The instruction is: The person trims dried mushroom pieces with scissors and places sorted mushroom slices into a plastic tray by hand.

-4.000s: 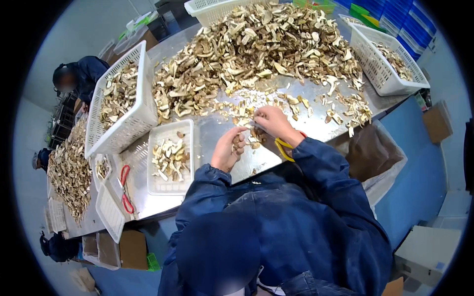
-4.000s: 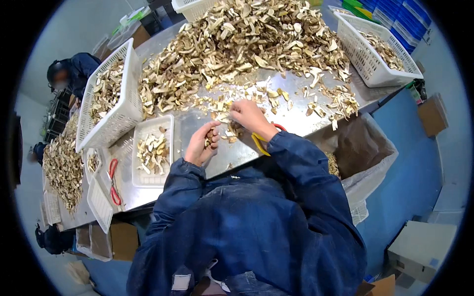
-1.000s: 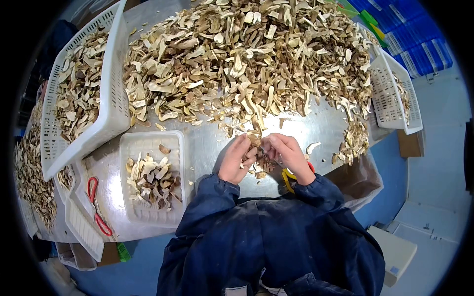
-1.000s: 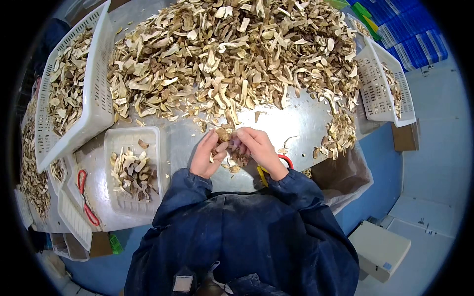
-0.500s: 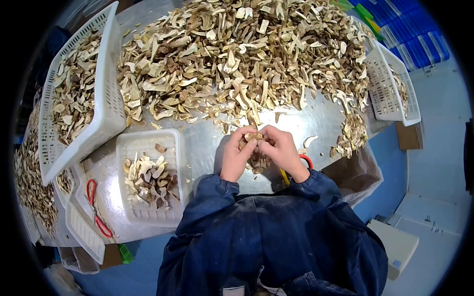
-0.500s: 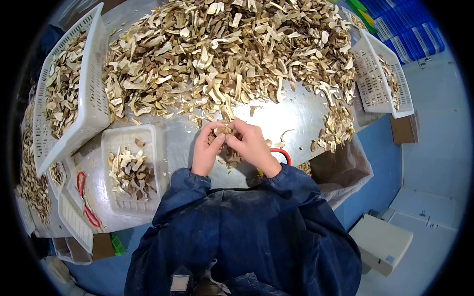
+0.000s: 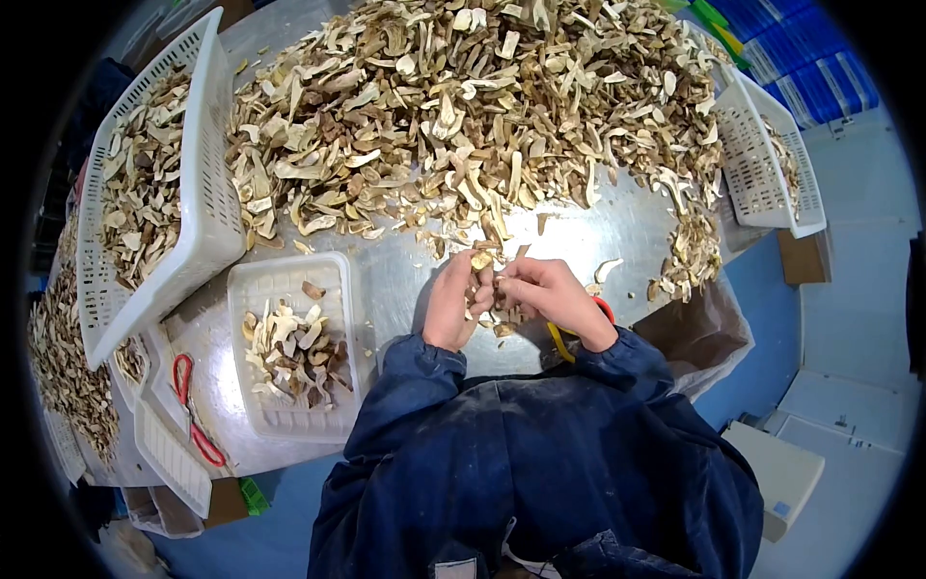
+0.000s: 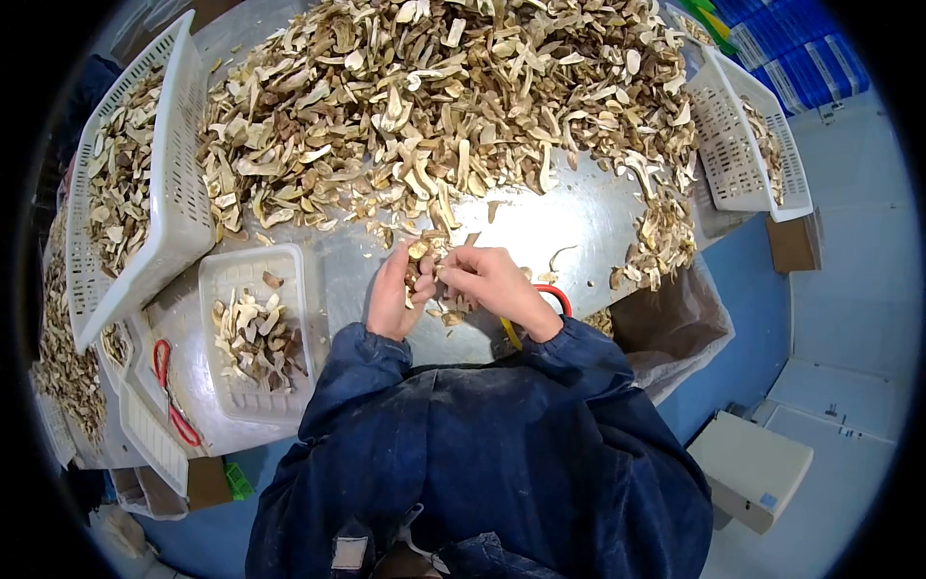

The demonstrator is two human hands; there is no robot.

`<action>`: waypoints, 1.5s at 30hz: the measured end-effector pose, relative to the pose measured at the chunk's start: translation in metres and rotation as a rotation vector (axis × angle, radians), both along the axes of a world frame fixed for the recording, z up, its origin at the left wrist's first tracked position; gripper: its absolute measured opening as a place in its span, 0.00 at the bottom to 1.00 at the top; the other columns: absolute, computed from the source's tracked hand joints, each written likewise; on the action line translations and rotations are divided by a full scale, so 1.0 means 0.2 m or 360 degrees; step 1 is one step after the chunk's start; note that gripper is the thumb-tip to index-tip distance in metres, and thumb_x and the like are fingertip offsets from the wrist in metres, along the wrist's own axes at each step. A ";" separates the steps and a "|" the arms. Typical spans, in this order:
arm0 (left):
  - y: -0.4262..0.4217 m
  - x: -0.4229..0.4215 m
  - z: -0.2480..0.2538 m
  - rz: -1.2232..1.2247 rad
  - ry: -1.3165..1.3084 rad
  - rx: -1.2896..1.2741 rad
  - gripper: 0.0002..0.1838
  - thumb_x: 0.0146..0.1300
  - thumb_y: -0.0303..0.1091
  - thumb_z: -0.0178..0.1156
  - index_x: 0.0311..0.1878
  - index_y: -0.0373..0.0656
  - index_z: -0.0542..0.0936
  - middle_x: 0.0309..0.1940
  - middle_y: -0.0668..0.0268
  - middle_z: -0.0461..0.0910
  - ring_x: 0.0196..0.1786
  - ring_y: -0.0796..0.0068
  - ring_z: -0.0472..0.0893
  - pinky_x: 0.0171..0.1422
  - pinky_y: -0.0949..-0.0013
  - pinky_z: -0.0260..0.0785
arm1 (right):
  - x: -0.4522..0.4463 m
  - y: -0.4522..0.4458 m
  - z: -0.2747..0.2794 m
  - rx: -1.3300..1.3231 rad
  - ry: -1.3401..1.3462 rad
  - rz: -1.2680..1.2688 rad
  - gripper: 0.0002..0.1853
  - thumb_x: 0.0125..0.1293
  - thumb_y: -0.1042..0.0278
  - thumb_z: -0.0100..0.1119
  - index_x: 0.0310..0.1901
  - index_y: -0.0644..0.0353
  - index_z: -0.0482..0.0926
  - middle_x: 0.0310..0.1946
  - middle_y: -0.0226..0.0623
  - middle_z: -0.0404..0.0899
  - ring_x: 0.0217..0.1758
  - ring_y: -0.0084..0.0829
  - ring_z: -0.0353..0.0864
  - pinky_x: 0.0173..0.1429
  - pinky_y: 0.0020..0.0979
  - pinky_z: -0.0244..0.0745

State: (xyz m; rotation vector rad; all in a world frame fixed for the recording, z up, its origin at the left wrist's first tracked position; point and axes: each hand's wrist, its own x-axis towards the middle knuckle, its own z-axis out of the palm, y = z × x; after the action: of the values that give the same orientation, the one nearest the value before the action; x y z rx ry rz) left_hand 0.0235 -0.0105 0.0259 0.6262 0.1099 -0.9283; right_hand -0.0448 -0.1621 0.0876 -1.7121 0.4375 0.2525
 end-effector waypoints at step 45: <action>0.01 0.02 -0.01 0.0324 -0.0112 -0.0152 0.21 0.77 0.49 0.38 0.44 0.42 0.72 0.21 0.74 0.63 0.20 0.83 0.61 0.25 0.78 0.54 | -0.10 0.03 -0.10 -0.1133 -0.0621 0.0389 0.12 0.61 0.64 0.59 0.40 0.63 0.75 0.27 0.47 0.76 0.32 0.49 0.78 0.36 0.42 0.72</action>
State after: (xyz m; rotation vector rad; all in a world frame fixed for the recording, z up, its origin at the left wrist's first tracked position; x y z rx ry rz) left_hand 0.0275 -0.0080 0.0230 0.5474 0.0649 -0.7099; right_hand -0.0645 -0.1564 0.0673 -2.4526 0.0121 -0.0846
